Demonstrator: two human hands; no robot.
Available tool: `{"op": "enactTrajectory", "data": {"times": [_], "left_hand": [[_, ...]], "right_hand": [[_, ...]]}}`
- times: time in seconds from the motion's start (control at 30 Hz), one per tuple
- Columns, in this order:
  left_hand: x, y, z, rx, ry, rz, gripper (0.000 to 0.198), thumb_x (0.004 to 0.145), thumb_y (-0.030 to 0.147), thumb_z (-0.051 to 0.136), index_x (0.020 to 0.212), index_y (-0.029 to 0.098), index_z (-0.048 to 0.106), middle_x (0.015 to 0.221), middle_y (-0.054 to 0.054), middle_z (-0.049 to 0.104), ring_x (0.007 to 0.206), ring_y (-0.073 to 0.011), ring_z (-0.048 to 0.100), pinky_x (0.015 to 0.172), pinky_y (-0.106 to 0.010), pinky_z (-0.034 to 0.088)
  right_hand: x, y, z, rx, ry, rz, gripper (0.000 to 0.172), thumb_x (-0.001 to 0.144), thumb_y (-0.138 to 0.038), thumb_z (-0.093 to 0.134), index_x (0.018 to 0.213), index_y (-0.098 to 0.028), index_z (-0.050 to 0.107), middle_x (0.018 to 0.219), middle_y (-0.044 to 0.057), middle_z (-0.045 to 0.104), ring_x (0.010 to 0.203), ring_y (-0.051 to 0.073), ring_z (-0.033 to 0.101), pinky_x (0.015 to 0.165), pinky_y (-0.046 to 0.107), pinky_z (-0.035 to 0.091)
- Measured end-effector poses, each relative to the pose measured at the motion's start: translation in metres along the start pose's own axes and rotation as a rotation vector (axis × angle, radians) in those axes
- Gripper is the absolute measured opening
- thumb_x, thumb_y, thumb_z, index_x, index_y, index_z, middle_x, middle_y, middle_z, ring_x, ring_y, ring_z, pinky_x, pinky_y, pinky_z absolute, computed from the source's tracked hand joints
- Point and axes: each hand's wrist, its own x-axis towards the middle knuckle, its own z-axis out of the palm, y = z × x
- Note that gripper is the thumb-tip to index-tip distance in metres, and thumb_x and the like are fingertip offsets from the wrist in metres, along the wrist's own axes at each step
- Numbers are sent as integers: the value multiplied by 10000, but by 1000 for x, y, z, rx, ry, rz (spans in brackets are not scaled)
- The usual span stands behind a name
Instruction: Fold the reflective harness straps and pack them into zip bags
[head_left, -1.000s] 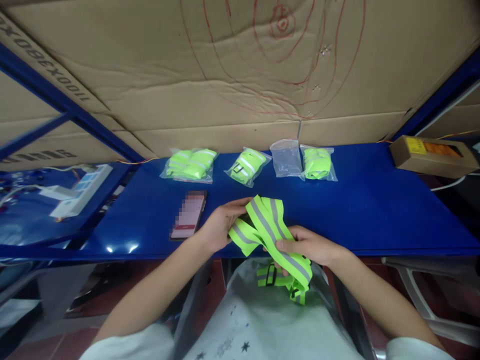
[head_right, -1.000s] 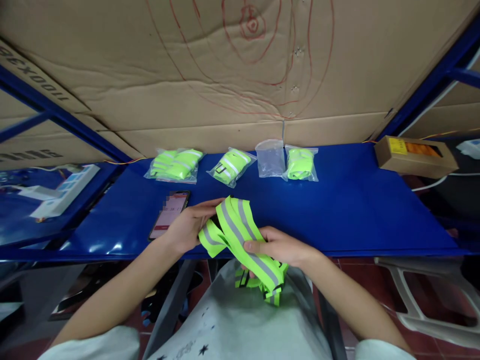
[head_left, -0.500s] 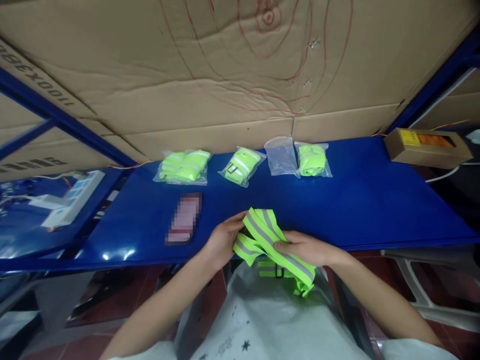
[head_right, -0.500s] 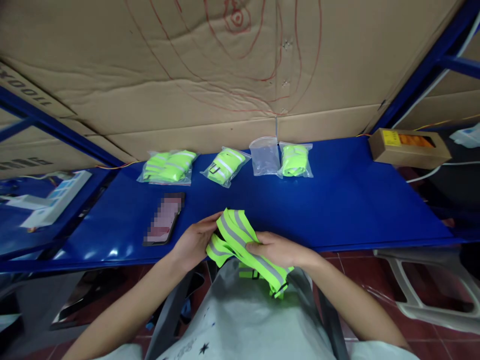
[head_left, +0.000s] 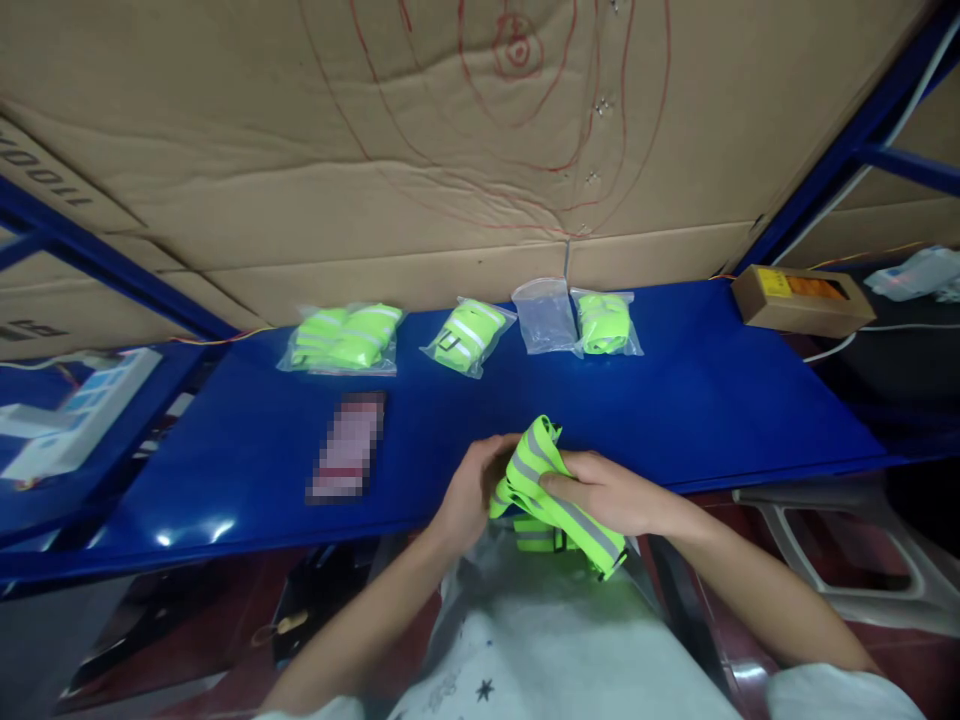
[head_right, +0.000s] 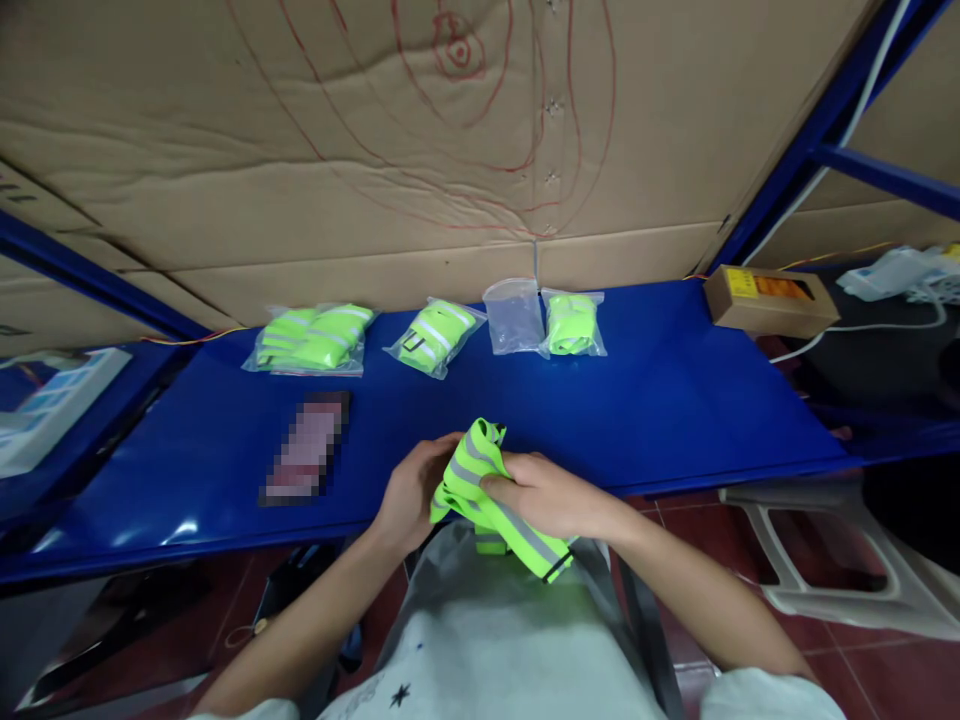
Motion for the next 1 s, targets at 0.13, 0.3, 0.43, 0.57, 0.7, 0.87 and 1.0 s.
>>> {"op": "enactTrajectory", "data": {"times": [0.13,0.3,0.43,0.57,0.7,0.87,1.0], "left_hand": [[-15,4,-3,378,-67,194,430,873,531,713,1106,171,743,1076,-82,750,1022,-271,648,899,-319,500],[-11,-2,-4,534,54,259,395,905,528,696,1015,150,726,943,-62,726,861,-202,625,781,-264,482],[-4,3,-11,531,98,269,408,892,554,697,899,146,698,802,-33,671,718,-165,566,661,-247,453],[-3,19,-17,671,189,428,336,922,486,680,902,151,707,790,-19,667,706,-151,543,652,-231,429],[-4,36,-22,731,292,518,298,910,460,696,866,165,714,740,-10,654,687,-161,531,636,-237,393],[-7,51,-23,778,267,482,289,893,461,708,884,173,723,744,-11,665,675,-174,525,638,-253,351],[-11,56,-21,967,342,547,278,885,452,728,777,209,648,688,-17,599,637,-182,500,644,-268,284]], "right_hand": [[1,-1,1,-14,21,-26,420,1024,-487,462,1100,-153,706,1092,47,734,938,206,635,837,291,472],[6,-5,-3,-2,-27,20,458,968,-553,559,871,-130,708,795,8,678,712,133,555,626,231,402],[4,-7,-6,182,-122,137,394,802,-520,782,861,-135,725,796,12,704,684,130,592,594,217,444],[5,-3,5,408,-113,273,358,704,-398,871,909,-133,744,813,23,730,681,141,636,602,229,501],[7,1,22,657,-2,192,443,656,-380,915,980,-132,740,853,19,718,747,137,648,695,239,524],[10,4,30,738,-47,204,601,576,-449,965,996,-112,699,865,29,681,773,150,627,723,270,513],[8,-1,32,461,65,125,990,550,-406,982,1401,-175,532,1269,102,661,1120,252,627,898,320,517]]}}
